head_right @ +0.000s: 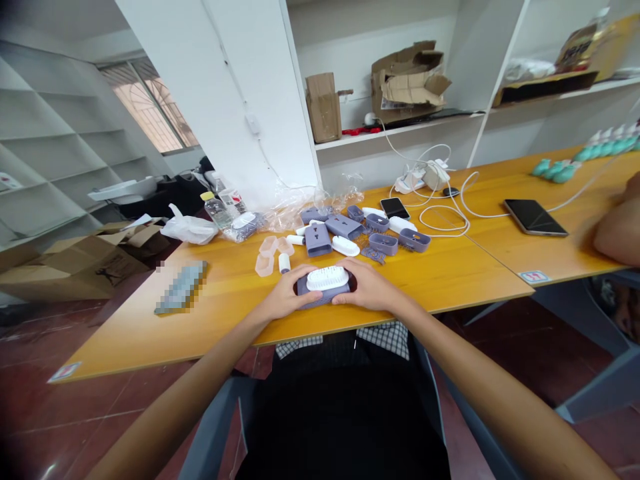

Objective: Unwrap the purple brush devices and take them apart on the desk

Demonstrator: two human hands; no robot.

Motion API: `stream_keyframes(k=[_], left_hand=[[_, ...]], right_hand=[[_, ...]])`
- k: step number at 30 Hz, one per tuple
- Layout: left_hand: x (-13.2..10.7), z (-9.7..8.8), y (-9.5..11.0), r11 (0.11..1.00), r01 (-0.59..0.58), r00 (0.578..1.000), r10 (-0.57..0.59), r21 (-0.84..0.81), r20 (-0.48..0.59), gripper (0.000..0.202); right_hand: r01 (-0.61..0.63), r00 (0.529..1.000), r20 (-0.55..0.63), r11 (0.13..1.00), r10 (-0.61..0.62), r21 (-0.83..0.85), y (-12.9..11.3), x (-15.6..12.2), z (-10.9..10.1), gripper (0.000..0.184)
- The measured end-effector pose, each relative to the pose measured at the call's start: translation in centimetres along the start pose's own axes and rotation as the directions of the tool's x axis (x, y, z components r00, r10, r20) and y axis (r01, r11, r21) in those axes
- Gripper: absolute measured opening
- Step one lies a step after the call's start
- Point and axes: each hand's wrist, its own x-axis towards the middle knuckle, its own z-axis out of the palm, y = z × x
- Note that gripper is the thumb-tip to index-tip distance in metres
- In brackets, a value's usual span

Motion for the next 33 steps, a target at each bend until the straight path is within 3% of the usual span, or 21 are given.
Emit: stream_keyframes(k=[8,15,33], left_hand=[[0.04,-0.36,-0.12,1.000,-0.013,1.000,0.013,-0.003,0.007,0.043],[-0.01,-0.39,-0.28,1.000,-0.028,0.999,0.028,-0.004,-0.029,0.040],[-0.08,-0.55,0.23,0.984,-0.037,0.996,0.049,0.173,-0.069,0.034]], right_hand=[[0.007,1.000,0.029,1.000,-0.007,-0.012,0.10,-0.11,-0.05,0.067],[-0.008,1.000,-0.019,1.000,0.008,0.022,0.34,-0.31,0.30,0.082],[-0.014,1.000,-0.026,1.000,0.013,-0.024,0.35,0.07,0.18,0.068]])
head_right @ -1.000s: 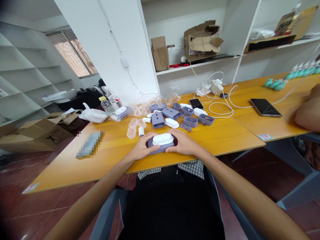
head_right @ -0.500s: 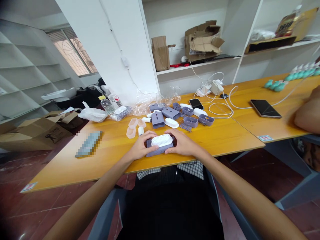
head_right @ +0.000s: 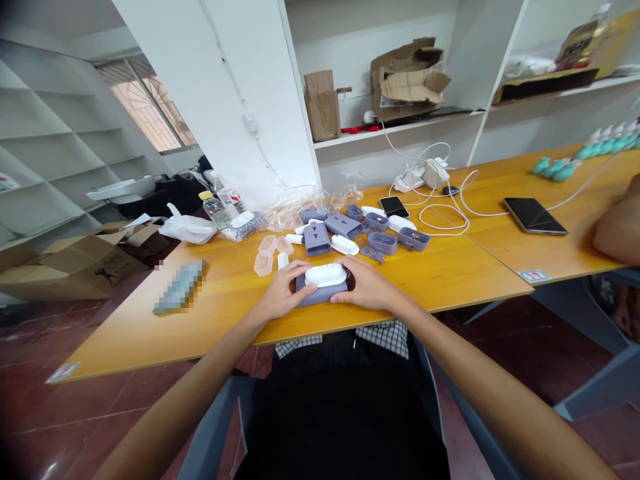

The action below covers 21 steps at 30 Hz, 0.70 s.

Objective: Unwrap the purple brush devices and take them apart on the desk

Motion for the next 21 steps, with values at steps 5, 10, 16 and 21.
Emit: stream_keyframes(k=[5,10,16,21], left_hand=[[0.02,0.12,-0.20,1.000,0.016,0.999,-0.016,0.002,-0.035,0.033],[-0.04,0.12,-0.30,1.000,0.015,0.999,-0.014,0.026,-0.040,0.032],[-0.13,-0.30,-0.28,0.999,-0.025,1.000,0.025,-0.025,0.004,0.032],[-0.37,-0.72,-0.28,0.998,-0.032,0.999,0.033,-0.061,0.020,0.031]], right_hand=[[-0.002,1.000,-0.004,1.000,0.002,-0.008,-0.11,0.02,-0.07,0.068],[0.001,1.000,-0.009,1.000,-0.002,-0.023,-0.22,0.02,-0.14,0.067],[-0.012,1.000,0.012,1.000,0.012,-0.018,-0.30,0.02,-0.21,0.069],[-0.021,1.000,0.013,1.000,0.021,-0.001,-0.50,-0.07,-0.28,0.065]])
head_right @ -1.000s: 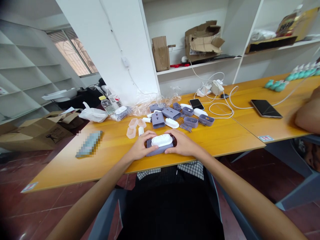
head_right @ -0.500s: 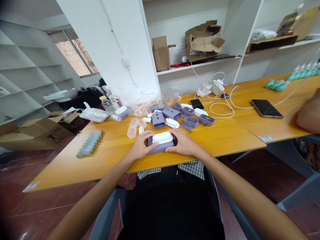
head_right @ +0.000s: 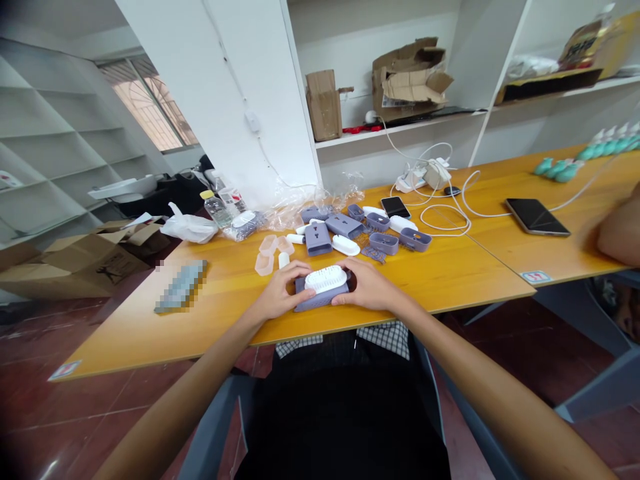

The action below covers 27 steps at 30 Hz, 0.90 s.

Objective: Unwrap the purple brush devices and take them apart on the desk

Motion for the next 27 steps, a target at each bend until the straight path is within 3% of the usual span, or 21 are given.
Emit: stream_keyframes(k=[9,20,27], left_hand=[[-0.1,1.1,0.1,0.998,-0.007,1.000,0.008,0.058,-0.012,0.044],[0.1,1.1,0.2,0.999,-0.019,1.000,0.020,0.050,-0.019,0.042],[0.1,1.0,0.3,0.997,-0.041,0.999,0.043,0.067,-0.020,0.033]], right_hand=[[0.024,1.000,-0.003,1.000,-0.024,-0.017,-0.1,-0.1,0.0,0.059],[0.053,0.999,-0.007,0.999,-0.053,-0.004,-0.2,0.0,-0.2,0.058],[-0.016,1.000,-0.002,1.000,0.016,-0.003,0.1,-0.1,0.1,0.063]])
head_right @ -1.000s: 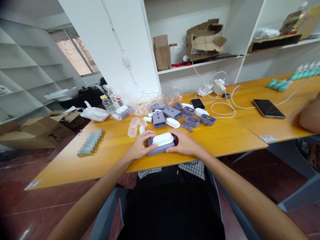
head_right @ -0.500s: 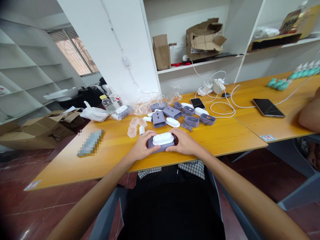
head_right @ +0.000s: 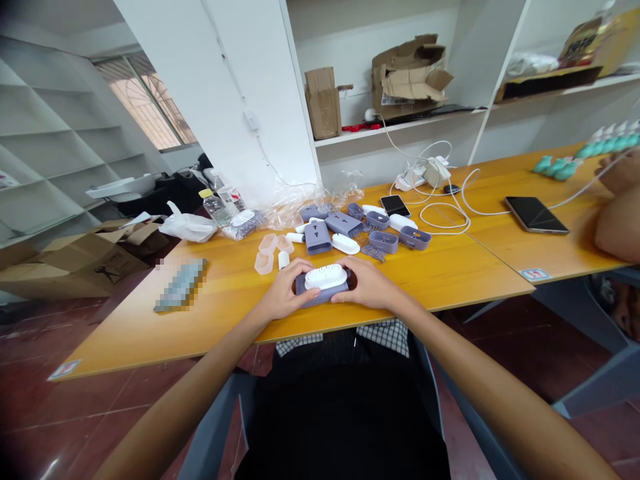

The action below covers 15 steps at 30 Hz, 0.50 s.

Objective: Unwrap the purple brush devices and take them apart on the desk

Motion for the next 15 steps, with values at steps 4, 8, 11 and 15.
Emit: stream_keyframes(k=[4,8,11,15], left_hand=[[-0.09,0.13,0.03,1.000,0.000,1.000,0.000,0.028,-0.006,0.032],[-0.10,0.30,-0.11,0.998,0.023,0.999,-0.021,0.053,-0.037,0.032],[-0.06,0.34,-0.24,0.997,0.044,0.998,-0.041,0.061,-0.052,0.033],[-0.04,0.31,-0.25,0.997,0.056,0.997,-0.053,0.059,-0.050,0.032]], right_hand=[[0.003,1.000,0.004,1.000,-0.003,-0.010,-0.08,-0.01,0.05,0.062],[-0.009,1.000,0.000,1.000,0.009,-0.017,-0.02,0.05,0.13,0.059],[-0.011,1.000,-0.002,1.000,0.011,-0.024,0.12,0.08,0.19,0.061],[-0.008,1.000,0.000,0.999,0.008,-0.032,0.20,0.07,0.19,0.060]])
